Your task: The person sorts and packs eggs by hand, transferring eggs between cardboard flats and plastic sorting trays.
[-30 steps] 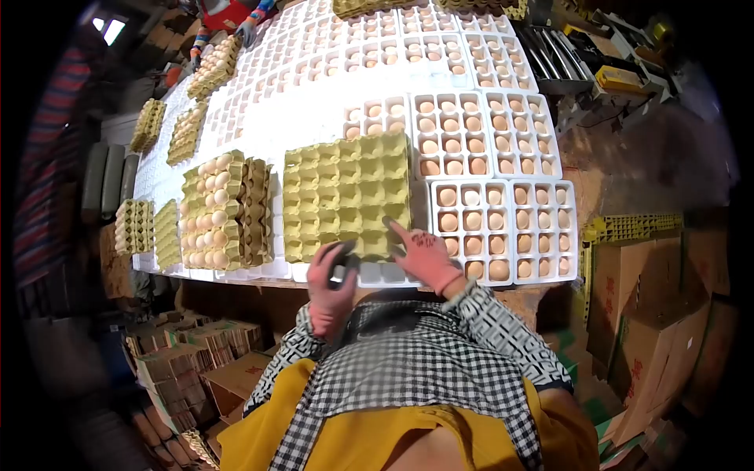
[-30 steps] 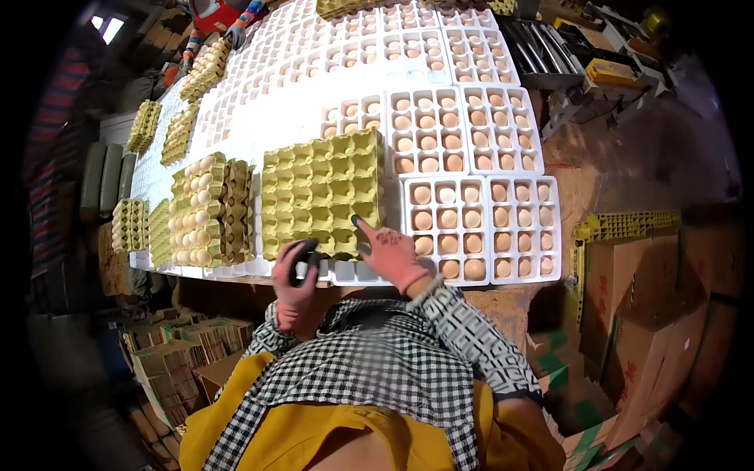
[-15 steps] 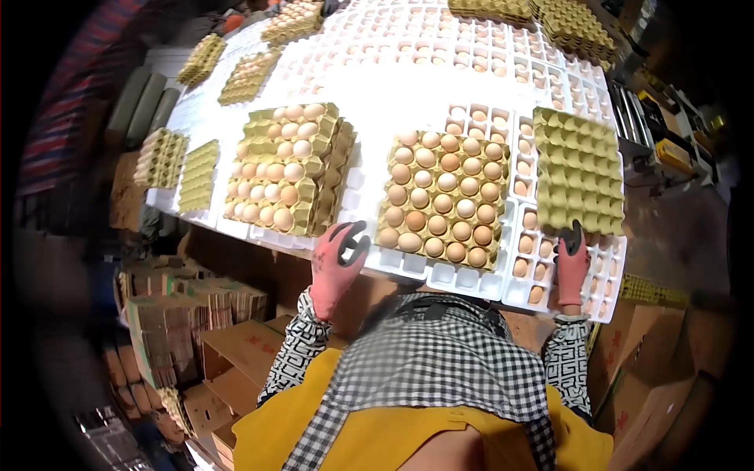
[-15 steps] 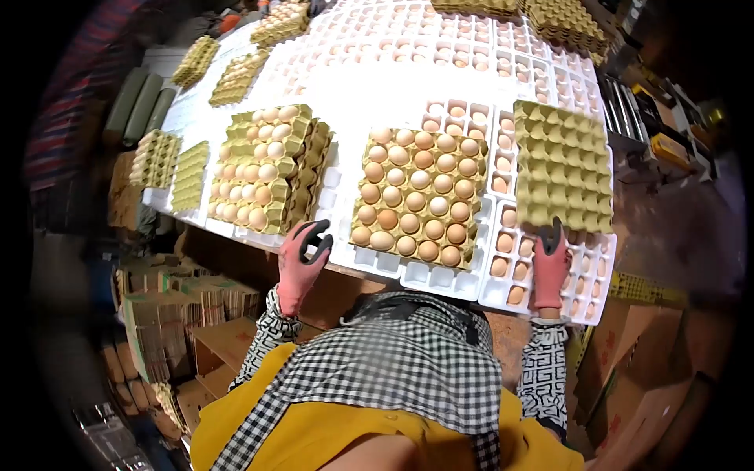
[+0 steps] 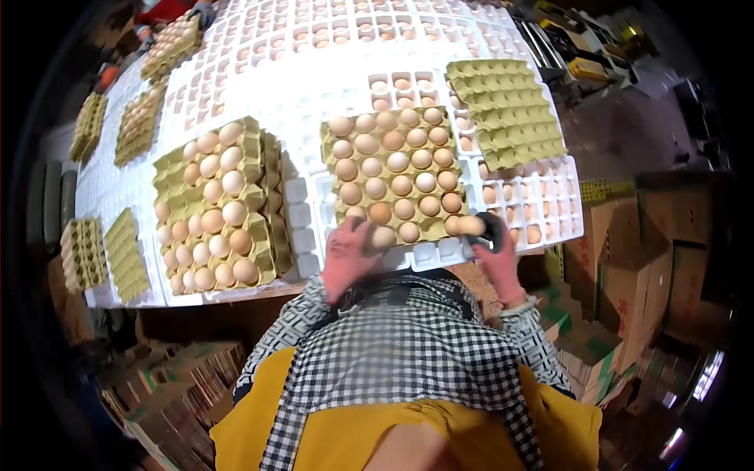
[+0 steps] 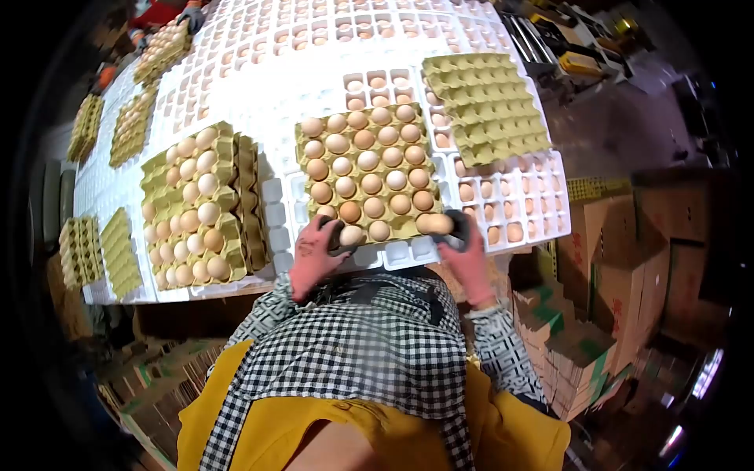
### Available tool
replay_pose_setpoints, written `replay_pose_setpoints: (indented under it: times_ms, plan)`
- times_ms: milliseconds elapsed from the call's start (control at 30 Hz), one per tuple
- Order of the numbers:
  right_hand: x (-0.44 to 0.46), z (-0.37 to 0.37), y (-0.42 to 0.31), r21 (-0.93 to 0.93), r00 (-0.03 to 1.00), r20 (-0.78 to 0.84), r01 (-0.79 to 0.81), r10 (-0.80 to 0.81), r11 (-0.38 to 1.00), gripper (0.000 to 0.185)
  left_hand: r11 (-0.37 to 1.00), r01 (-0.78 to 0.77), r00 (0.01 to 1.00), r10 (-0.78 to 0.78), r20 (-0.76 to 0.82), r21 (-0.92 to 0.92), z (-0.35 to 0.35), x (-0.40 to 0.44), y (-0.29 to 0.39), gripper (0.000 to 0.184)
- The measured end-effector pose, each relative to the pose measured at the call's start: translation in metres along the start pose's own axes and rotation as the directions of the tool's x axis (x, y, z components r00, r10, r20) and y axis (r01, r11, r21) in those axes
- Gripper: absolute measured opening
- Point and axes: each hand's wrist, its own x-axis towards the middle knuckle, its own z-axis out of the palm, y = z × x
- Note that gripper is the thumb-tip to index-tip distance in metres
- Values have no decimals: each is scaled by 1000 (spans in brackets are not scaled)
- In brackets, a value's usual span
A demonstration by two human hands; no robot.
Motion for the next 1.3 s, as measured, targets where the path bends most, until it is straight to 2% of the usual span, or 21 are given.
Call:
replay_pose_setpoints:
  times_ms: [33, 67, 100, 167, 200, 300, 367, 433, 467, 500, 567, 600, 700, 867, 933, 1000, 1033, 1133, 1233, 1267, 1300]
  plan:
    - [-2, -13, -1, 420, 971, -20, -207, 237, 883, 43, 978, 60, 998, -59, 9, -198, -3, -1, -10, 56]
    - [-4, -24, -3, 487, 969, -56, -184, 241, 854, 40, 953, -3, 997, -19, -71, -303, -10, -3, -13, 62]
    - [-10, -33, -3, 553, 963, -89, -164, 254, 817, 38, 853, 82, 995, -99, -5, -516, -5, -7, -26, 62]
    - [-7, -39, 4, 553, 956, -69, -201, 285, 809, 38, 335, 282, 958, -156, 242, -899, -13, 0, -13, 56]
    - [-4, -38, 23, 495, 948, -47, -251, 314, 832, 38, 216, 338, 937, -170, 305, -916, -17, 3, -1, 48]
    - [-6, -35, 18, 522, 967, 34, -231, 251, 821, 41, 173, 448, 888, -205, 412, -877, -9, 11, 29, 56]
    - [-21, -55, 43, 680, 928, -103, -197, 358, 706, 40, 378, 418, 906, -101, 412, -826, 20, 11, 28, 58]
    - [-37, -88, 72, 514, 907, -300, -108, 297, 851, 41, 574, 279, 933, 26, 358, -770, 41, 4, 53, 61]
    - [-39, -98, 76, 442, 905, -310, -134, 291, 887, 43, 736, 146, 945, 95, 314, -661, 50, 5, 70, 64]
    - [-42, -108, 80, 368, 903, -320, -160, 287, 916, 45, 907, -110, 942, 226, 248, -407, 60, 9, 84, 61]
    - [-41, -99, 72, 236, 945, -217, -191, 244, 953, 52, 945, -192, 930, 262, 257, -266, 75, 16, 123, 57]
    - [-34, -97, 81, -215, 993, -100, 45, -68, 976, 56, 908, -363, 905, 397, 150, -210, 95, 20, 125, 56]
    - [-13, -92, 92, -597, 933, 246, 359, -262, 718, 50, 866, -499, 853, 482, 202, 42, 150, 35, 123, 54]
    - [-11, -112, 86, -460, 970, 80, 240, -229, 855, 43, 919, -393, 913, 387, 128, 22, 139, 26, 130, 45]
    - [-9, -129, 94, -592, 969, -61, 157, -238, 790, 43, 948, -309, 950, 311, -12, 83, 112, 16, 126, 41]
    - [0, -156, 108, -730, 947, -259, -64, -189, 680, 52, 977, -144, 972, 170, -162, 160, 96, 11, 121, 40]
    - [4, -167, 126, -757, 971, -226, -124, -80, 641, 57, 984, -65, 970, 102, -222, 168, 91, 13, 119, 41]
    - [1, -163, 118, -875, 997, -20, 16, -68, 484, 43, 981, -9, 989, 38, -143, 195, 86, 21, 114, 49]
    - [-1, -161, 133, -789, 982, 130, 187, -138, 585, 35, 971, -55, 980, 97, -173, 231, 91, 22, 113, 46]
    - [0, -158, 133, -701, 977, 203, 191, -65, 687, 30, 974, -21, 982, 63, -180, 226, 91, 20, 109, 48]
    - [-2, -152, 131, -740, 964, 153, 257, -217, 622, 29, 970, -15, 974, 68, -215, 242, 90, 18, 106, 48]
